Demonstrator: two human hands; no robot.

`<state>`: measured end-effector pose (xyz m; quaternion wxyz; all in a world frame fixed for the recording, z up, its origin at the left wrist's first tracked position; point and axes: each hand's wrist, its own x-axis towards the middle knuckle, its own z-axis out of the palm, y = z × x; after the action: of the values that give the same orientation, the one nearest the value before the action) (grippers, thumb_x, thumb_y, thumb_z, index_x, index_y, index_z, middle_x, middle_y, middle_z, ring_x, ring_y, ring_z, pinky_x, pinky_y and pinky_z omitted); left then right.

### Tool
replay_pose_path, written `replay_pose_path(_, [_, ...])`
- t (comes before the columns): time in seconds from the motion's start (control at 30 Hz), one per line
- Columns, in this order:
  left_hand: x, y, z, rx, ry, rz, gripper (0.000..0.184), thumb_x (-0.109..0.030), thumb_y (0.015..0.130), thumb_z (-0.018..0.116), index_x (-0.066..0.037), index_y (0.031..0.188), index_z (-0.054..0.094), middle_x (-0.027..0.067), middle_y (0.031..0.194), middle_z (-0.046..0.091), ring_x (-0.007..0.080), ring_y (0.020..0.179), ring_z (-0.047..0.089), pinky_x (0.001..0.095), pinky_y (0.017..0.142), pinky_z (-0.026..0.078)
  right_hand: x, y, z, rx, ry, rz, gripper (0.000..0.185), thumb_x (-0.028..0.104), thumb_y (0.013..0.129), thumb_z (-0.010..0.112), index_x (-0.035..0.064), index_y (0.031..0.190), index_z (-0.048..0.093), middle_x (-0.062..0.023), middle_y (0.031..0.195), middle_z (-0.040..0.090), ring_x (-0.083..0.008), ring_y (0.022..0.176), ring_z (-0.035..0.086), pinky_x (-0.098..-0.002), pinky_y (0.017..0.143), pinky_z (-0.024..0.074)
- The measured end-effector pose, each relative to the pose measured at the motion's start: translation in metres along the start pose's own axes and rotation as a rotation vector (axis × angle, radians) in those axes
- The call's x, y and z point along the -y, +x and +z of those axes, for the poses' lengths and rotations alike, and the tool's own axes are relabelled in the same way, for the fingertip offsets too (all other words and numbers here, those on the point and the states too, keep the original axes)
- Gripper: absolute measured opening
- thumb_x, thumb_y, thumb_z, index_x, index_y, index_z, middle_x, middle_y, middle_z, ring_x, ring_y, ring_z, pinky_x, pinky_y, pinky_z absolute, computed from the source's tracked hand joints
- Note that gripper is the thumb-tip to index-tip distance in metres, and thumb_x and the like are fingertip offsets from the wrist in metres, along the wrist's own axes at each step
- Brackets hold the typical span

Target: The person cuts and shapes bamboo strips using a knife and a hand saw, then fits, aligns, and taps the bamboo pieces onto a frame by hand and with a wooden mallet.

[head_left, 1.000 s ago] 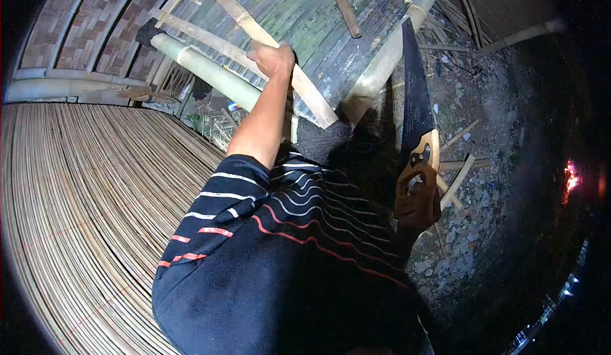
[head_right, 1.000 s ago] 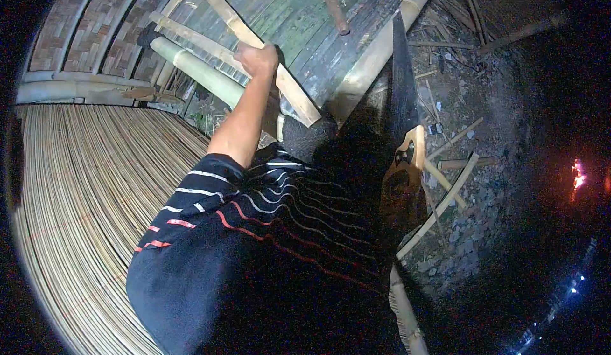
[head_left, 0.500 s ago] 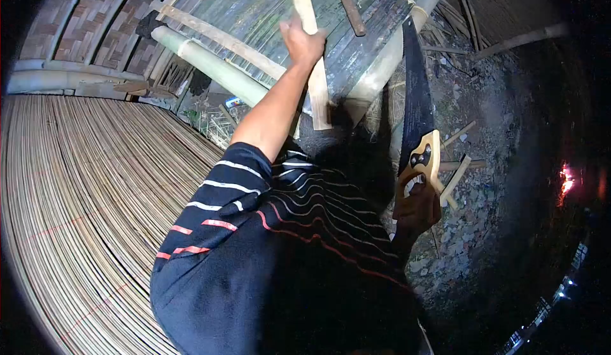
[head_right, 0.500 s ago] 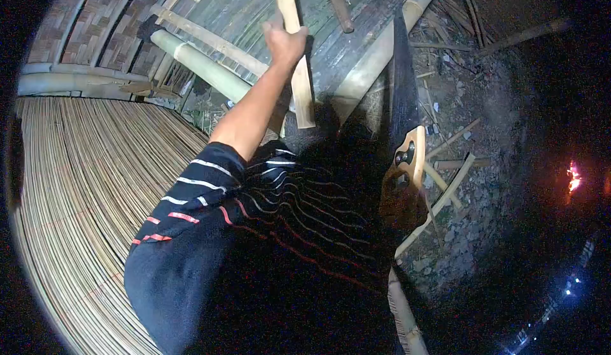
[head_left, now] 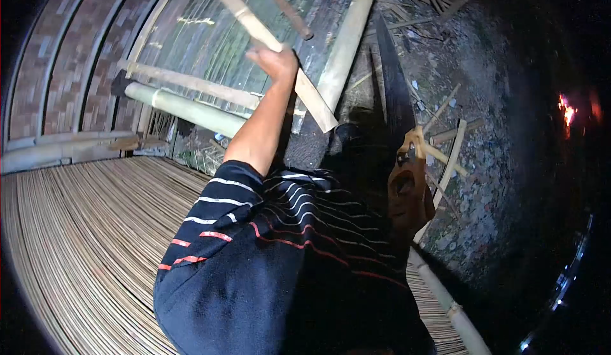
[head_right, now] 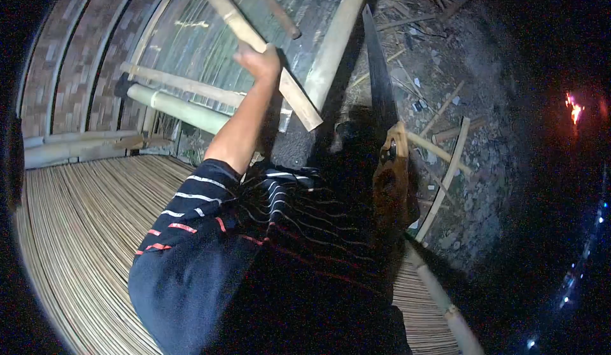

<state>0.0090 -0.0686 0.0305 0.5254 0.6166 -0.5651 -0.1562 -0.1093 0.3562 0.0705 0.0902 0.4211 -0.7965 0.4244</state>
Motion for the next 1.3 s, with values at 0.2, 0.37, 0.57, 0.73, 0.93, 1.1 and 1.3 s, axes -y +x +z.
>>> replay_pose_path(0.2, [-0.005, 0.012, -0.011, -0.187, 0.005, -0.198, 0.082, 0.008, 0.075, 0.073, 0.012, 0.146, 0.031, 0.0301, 0.121, 0.041, 0.0484, 0.111, 0.052, 0.0558, 0.100, 0.043, 0.005, -0.004, -0.002, -0.004, 0.039, 0.054, 0.026, 0.021, 0.096, 0.073, -0.0014, 0.107, 0.066, -0.0068, 0.085, 0.067, -0.0149, 0.071, 0.063, -0.0293, 0.060, 0.0527])
replay_pose_path(0.37, [0.006, 0.013, -0.007, -0.342, 0.032, -0.341, 0.086, 0.008, 0.076, 0.074, 0.014, 0.145, 0.023, 0.0322, 0.124, 0.038, 0.0505, 0.114, 0.050, 0.0577, 0.103, 0.043, 0.005, -0.005, 0.000, -0.002, 0.073, 0.082, 0.025, 0.021, 0.097, 0.072, -0.0015, 0.106, 0.067, -0.0061, 0.086, 0.067, -0.0141, 0.072, 0.063, -0.0293, 0.062, 0.0527])
replay_pose_path(0.57, [0.019, -0.003, 0.019, -0.464, 0.108, -0.431, 0.082, 0.002, 0.081, 0.071, 0.016, 0.142, 0.018, 0.0364, 0.125, 0.034, 0.0530, 0.118, 0.046, 0.0610, 0.104, 0.040, 0.010, -0.005, 0.004, -0.017, 0.134, 0.149, 0.024, 0.021, 0.097, 0.071, -0.0017, 0.106, 0.068, -0.0053, 0.086, 0.066, -0.0131, 0.074, 0.061, -0.0294, 0.064, 0.0527])
replay_pose_path(0.73, [0.024, -0.005, 0.033, -0.352, 0.169, -0.537, 0.079, -0.012, 0.084, 0.076, 0.015, 0.136, 0.023, 0.0371, 0.124, 0.036, 0.0515, 0.117, 0.047, 0.0597, 0.103, 0.043, 0.018, -0.006, 0.005, -0.034, 0.208, 0.227, 0.024, 0.021, 0.098, 0.070, -0.0018, 0.105, 0.068, -0.0046, 0.087, 0.066, -0.0123, 0.075, 0.061, -0.0294, 0.066, 0.0527])
replay_pose_path(0.93, [-0.012, -0.002, 0.006, -0.036, 0.480, -0.552, 0.096, -0.035, 0.081, 0.087, 0.003, 0.144, 0.025, 0.0266, 0.123, 0.038, 0.0448, 0.118, 0.047, 0.0541, 0.100, 0.043, 0.032, -0.011, 0.009, -0.068, 0.356, 0.372, 0.023, 0.020, 0.098, 0.070, -0.0020, 0.105, 0.069, -0.0037, 0.088, 0.065, -0.0113, 0.077, 0.059, -0.0295, 0.068, 0.0527])
replay_pose_path(1.1, [0.030, 0.028, -0.033, 0.785, 0.436, 0.696, 0.071, -0.056, 0.078, 0.082, -0.011, 0.130, 0.065, 0.0202, 0.127, 0.054, 0.0424, 0.123, 0.046, 0.0574, 0.105, 0.033, 0.049, -0.015, 0.018, -0.110, 0.459, 0.479, 0.023, 0.020, 0.099, 0.069, -0.0021, 0.104, 0.069, -0.0030, 0.089, 0.065, -0.0105, 0.078, 0.059, -0.0295, 0.069, 0.0527])
replay_pose_path(1.3, [0.026, 0.069, -0.012, 1.127, 0.408, 0.891, 0.061, -0.051, 0.084, 0.077, -0.008, 0.127, 0.070, 0.0199, 0.108, 0.059, 0.0387, 0.107, 0.056, 0.0494, 0.092, 0.047, 0.098, 0.015, 0.017, -0.095, 0.542, 0.561, 0.024, 0.023, 0.097, 0.071, -0.0004, 0.101, 0.069, -0.0014, 0.088, 0.064, -0.0098, 0.081, 0.057, -0.0296, 0.072, 0.0513])
